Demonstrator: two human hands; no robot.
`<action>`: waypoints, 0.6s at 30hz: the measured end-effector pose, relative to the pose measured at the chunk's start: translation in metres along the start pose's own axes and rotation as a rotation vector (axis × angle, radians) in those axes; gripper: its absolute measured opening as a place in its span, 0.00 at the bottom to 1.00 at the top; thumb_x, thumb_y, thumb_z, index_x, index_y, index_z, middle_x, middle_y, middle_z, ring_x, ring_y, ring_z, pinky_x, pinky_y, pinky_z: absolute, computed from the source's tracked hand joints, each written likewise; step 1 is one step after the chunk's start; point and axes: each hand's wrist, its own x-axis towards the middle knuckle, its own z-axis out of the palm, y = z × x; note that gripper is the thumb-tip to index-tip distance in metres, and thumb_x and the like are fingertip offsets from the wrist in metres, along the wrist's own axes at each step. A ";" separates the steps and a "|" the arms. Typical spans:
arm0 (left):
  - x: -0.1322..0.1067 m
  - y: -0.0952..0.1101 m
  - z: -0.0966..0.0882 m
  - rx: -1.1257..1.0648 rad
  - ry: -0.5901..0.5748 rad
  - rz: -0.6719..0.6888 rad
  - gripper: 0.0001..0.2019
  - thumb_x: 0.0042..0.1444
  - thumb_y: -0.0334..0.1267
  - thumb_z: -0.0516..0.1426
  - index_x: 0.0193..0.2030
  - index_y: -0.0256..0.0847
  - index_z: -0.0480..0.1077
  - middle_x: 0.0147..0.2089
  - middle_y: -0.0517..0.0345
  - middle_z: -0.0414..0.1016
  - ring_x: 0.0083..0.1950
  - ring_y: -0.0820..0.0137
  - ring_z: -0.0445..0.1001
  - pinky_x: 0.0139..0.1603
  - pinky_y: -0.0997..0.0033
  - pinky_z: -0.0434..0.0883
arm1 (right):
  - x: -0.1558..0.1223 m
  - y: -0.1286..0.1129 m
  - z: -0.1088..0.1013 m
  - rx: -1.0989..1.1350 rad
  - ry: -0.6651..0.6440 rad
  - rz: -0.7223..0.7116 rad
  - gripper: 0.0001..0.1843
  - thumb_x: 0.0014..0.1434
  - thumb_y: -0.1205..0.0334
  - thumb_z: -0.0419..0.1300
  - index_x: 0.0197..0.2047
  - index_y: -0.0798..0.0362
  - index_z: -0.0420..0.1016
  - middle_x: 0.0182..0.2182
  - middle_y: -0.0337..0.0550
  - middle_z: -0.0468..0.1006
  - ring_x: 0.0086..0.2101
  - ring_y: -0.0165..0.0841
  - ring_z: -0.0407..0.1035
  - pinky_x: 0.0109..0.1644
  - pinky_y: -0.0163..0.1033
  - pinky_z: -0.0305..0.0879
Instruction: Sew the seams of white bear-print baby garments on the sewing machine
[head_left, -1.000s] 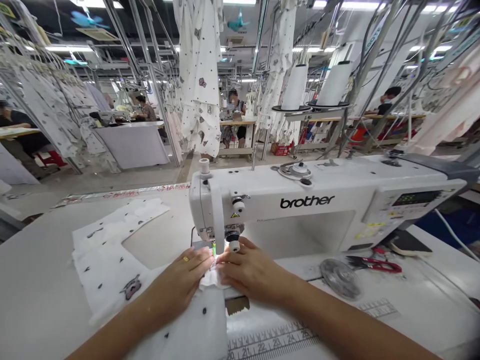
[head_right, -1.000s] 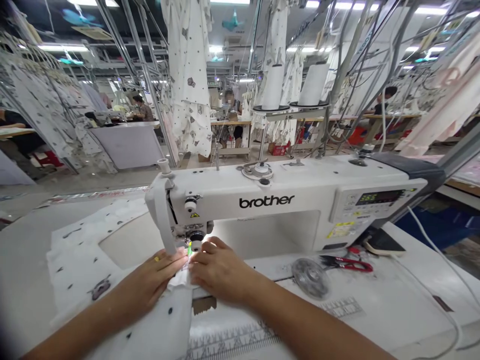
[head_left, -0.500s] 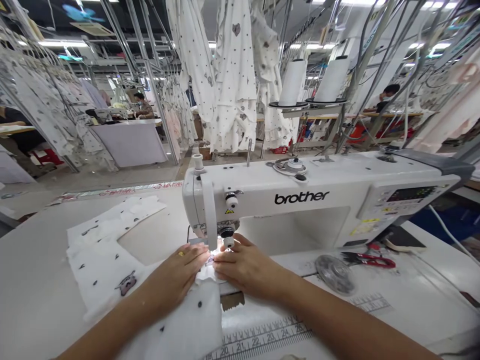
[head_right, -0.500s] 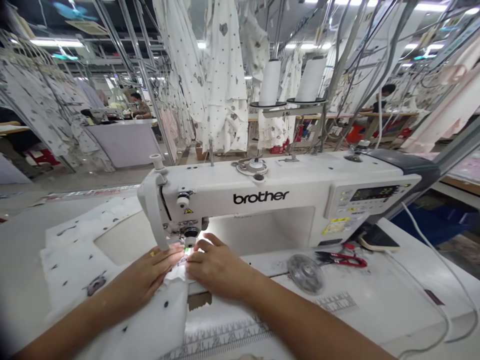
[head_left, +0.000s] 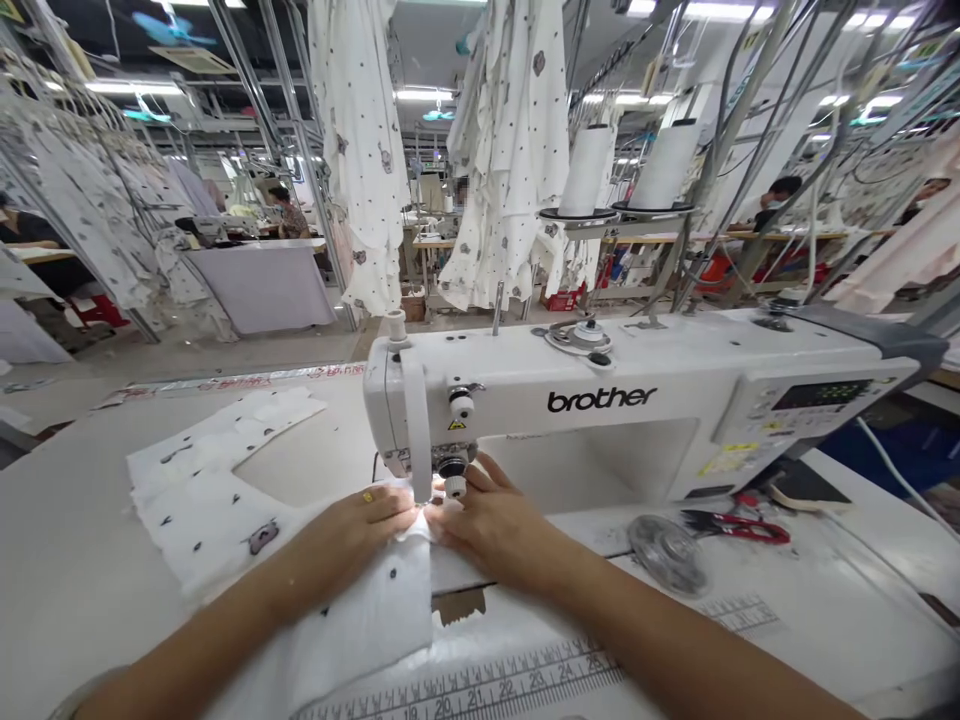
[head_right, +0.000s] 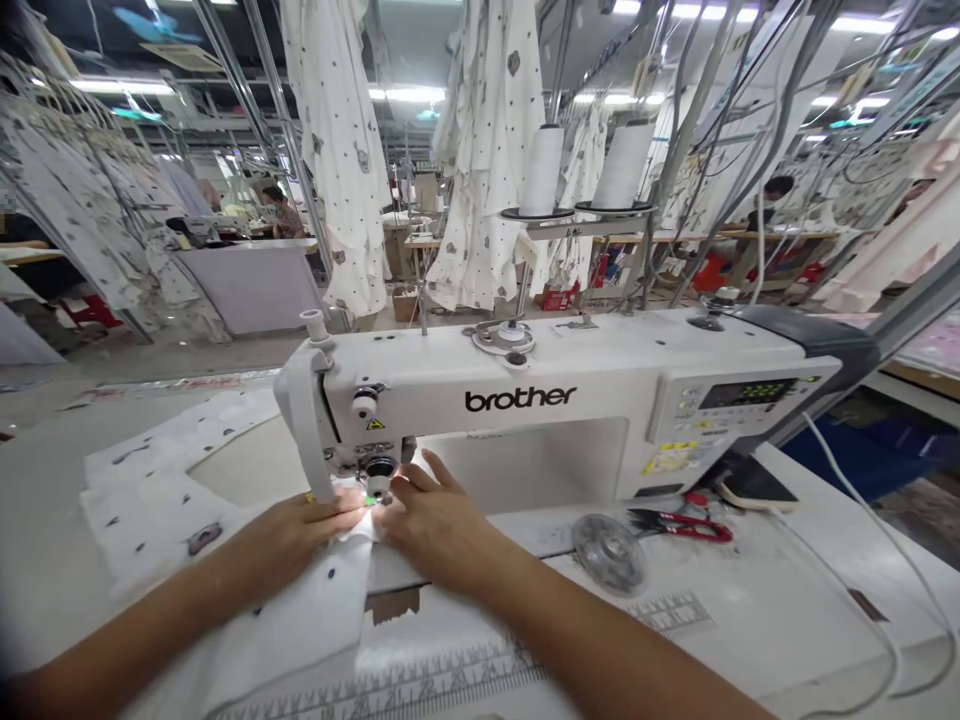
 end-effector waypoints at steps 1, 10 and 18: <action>0.001 -0.002 0.000 -0.003 0.007 -0.007 0.18 0.65 0.23 0.44 0.52 0.38 0.70 0.51 0.50 0.77 0.54 0.66 0.75 0.55 0.65 0.74 | 0.000 0.002 0.000 0.012 0.003 0.019 0.09 0.69 0.57 0.54 0.43 0.49 0.74 0.45 0.44 0.73 0.53 0.38 0.60 0.68 0.49 0.42; 0.003 0.000 -0.008 -0.079 -0.073 -0.022 0.19 0.65 0.24 0.45 0.57 0.43 0.67 0.55 0.51 0.75 0.58 0.66 0.71 0.59 0.62 0.71 | -0.003 0.003 -0.005 0.154 -0.016 -0.081 0.12 0.68 0.56 0.55 0.52 0.49 0.71 0.44 0.40 0.75 0.49 0.35 0.62 0.67 0.46 0.43; -0.003 -0.003 -0.008 -0.066 -0.107 -0.013 0.20 0.66 0.25 0.45 0.60 0.40 0.66 0.58 0.51 0.74 0.61 0.65 0.70 0.60 0.64 0.70 | -0.002 -0.001 -0.007 0.120 -0.097 -0.013 0.13 0.68 0.51 0.55 0.50 0.47 0.72 0.46 0.41 0.74 0.55 0.37 0.58 0.70 0.50 0.33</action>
